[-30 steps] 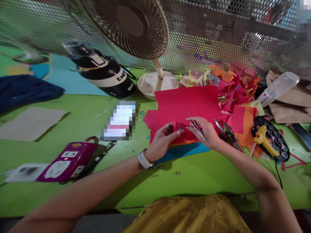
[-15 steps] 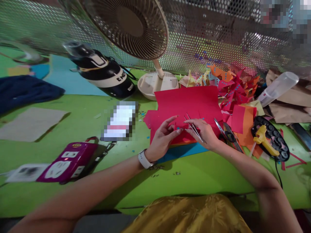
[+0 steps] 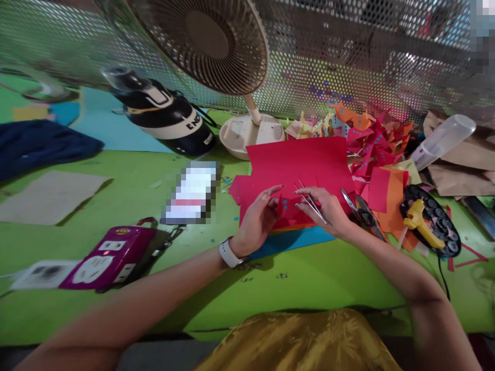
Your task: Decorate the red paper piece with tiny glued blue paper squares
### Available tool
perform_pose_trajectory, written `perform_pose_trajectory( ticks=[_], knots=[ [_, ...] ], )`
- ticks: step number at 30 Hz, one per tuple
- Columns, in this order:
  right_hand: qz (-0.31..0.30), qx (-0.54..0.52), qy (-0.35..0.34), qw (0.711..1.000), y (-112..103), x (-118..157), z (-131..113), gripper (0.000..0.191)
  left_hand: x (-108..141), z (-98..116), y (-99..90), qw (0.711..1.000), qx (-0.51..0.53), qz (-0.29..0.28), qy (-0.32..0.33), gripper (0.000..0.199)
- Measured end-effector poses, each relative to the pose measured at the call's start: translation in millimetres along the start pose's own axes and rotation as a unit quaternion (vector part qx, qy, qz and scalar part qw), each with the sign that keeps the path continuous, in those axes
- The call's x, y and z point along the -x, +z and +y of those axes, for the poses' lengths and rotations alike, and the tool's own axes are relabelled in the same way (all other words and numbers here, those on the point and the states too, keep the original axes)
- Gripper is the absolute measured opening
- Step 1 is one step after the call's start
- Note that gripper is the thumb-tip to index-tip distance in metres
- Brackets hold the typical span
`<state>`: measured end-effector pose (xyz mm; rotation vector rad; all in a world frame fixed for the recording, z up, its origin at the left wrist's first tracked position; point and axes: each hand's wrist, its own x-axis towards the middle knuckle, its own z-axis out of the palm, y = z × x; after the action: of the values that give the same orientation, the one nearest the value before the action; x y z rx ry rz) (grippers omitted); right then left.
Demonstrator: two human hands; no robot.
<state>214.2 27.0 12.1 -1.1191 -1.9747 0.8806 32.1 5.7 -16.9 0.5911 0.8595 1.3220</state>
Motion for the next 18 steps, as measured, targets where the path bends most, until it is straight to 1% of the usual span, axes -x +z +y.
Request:
perform_pose_trajectory(
  ticks=[3,7,12,18],
  knots=[
    [0.013,-0.013,0.015,1.0,-6.4,-1.9,-1.3,0.026,-1.3,-1.1,-1.7,1.0,0.008,0.005,0.0,0.035],
    [0.016,-0.017,0.027,0.999,-11.0,-2.7,0.9,0.029,0.2,-2.3,-3.1,1.0,-0.011,0.001,-0.013,0.033],
    [-0.003,-0.016,0.015,1.0,-8.4,-2.1,4.0,0.029,3.6,-2.7,-1.5,0.996,-0.076,-0.037,-0.022,0.029],
    [-0.004,-0.015,0.019,1.0,-6.1,-2.1,2.4,0.028,3.6,-2.8,0.0,0.995,-0.088,-0.044,-0.009,0.026]
  ],
)
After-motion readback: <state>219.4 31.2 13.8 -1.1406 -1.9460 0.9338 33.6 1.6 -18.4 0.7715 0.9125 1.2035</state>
